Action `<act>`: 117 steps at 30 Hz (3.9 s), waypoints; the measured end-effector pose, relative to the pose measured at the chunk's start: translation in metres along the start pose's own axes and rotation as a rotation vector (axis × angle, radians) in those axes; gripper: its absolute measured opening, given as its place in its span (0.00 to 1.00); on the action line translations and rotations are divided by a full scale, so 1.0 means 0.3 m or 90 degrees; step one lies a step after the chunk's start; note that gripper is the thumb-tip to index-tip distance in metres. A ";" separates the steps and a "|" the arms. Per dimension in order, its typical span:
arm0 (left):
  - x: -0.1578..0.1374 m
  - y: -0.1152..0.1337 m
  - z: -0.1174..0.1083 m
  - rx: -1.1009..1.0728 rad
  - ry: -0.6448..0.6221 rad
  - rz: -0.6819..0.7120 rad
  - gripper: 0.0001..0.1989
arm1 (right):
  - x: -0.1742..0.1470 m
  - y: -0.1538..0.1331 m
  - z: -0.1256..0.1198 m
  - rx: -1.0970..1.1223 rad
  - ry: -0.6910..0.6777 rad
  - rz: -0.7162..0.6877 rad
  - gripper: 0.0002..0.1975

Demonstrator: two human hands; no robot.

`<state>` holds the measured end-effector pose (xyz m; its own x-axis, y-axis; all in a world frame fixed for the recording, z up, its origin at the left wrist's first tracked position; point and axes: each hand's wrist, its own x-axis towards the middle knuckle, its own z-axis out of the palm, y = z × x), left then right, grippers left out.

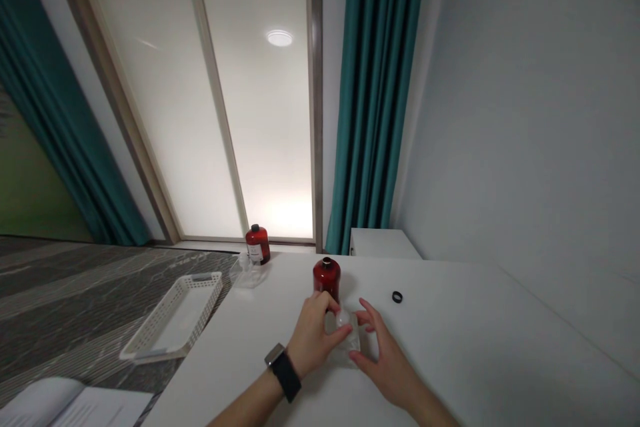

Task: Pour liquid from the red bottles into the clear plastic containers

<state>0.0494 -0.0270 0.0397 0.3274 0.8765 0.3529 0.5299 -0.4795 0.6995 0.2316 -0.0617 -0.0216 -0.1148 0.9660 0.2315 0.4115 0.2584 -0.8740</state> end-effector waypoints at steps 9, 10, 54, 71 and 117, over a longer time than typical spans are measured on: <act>-0.005 0.005 -0.116 0.016 -0.045 0.165 0.19 | 0.000 -0.007 -0.001 -0.012 0.004 -0.008 0.41; 0.004 0.014 -0.140 0.054 -0.077 0.212 0.17 | 0.000 -0.010 -0.002 -0.010 0.002 -0.008 0.41; 0.111 0.034 -0.173 0.135 -0.306 0.331 0.18 | -0.006 0.004 -0.003 0.006 0.004 -0.003 0.41; -0.034 -0.126 -0.084 -0.179 -0.060 0.103 0.17 | 0.009 -0.024 -0.054 0.100 0.044 -0.099 0.28; -0.051 -0.147 -0.022 -0.220 -0.144 -0.009 0.27 | 0.023 -0.154 -0.079 -0.018 -0.054 -0.060 0.36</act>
<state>0.0159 -0.0188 0.0076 0.5055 0.8335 0.2232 0.2547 -0.3912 0.8843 0.2331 -0.0669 0.0304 -0.2290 0.9341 0.2738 0.4207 0.3487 -0.8375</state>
